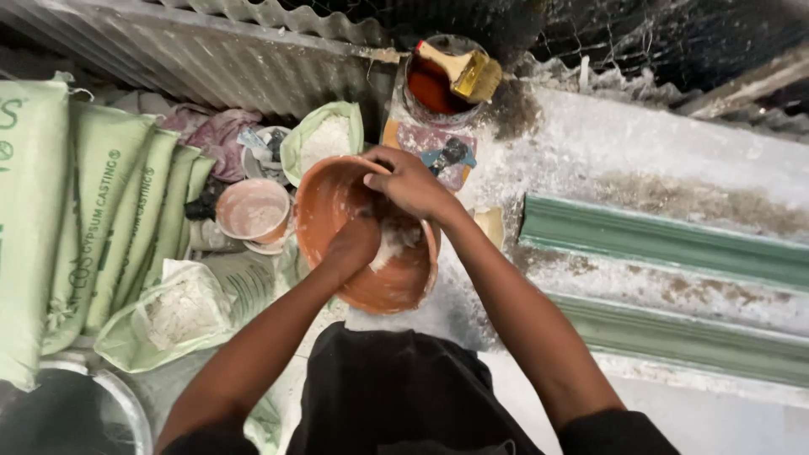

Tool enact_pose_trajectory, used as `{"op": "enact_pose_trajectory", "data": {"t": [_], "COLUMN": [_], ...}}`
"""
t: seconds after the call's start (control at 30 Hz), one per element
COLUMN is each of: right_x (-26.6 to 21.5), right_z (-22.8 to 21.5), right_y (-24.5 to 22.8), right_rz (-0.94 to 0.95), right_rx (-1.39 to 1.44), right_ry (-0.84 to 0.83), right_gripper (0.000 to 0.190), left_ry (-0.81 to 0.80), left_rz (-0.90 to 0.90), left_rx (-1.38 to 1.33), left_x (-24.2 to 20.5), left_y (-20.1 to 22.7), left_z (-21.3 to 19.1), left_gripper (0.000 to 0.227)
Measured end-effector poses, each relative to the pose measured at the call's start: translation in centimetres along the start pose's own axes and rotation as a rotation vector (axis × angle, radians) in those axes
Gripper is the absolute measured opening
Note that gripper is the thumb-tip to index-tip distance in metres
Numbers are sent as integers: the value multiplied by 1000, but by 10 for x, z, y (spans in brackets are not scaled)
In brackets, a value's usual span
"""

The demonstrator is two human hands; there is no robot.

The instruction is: Mixing plaster powder with water in a bowl.

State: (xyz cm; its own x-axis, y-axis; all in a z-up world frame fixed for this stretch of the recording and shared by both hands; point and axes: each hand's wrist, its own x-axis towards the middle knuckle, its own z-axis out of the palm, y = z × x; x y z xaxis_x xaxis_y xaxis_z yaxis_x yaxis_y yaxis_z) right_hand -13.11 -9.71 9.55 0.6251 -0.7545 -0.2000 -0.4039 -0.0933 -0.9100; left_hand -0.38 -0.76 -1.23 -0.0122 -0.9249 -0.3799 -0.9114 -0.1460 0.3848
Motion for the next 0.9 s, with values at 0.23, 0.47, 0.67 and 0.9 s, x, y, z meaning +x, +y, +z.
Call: {"op": "enact_pose_trajectory", "data": {"t": [0.23, 0.47, 0.67, 0.9], "right_x": [-13, -20, -22, -35], "right_z": [-6, -14, -12, -12], "right_y": [-5, 1, 8, 1], "right_rz": [-47, -15, -147, -242], "right_rx": [51, 153, 60, 98], "right_ry": [-4, -83, -57, -131], "right_gripper": [31, 29, 27, 32], "left_ry": [610, 244, 79, 52], "left_rz": [127, -657, -167, 219], "left_rx": [347, -372, 138, 575], "left_x": [17, 62, -19, 18], "left_y": [6, 8, 32, -4], "left_z": [-13, 71, 21, 50], "left_gripper": [21, 52, 42, 34]}}
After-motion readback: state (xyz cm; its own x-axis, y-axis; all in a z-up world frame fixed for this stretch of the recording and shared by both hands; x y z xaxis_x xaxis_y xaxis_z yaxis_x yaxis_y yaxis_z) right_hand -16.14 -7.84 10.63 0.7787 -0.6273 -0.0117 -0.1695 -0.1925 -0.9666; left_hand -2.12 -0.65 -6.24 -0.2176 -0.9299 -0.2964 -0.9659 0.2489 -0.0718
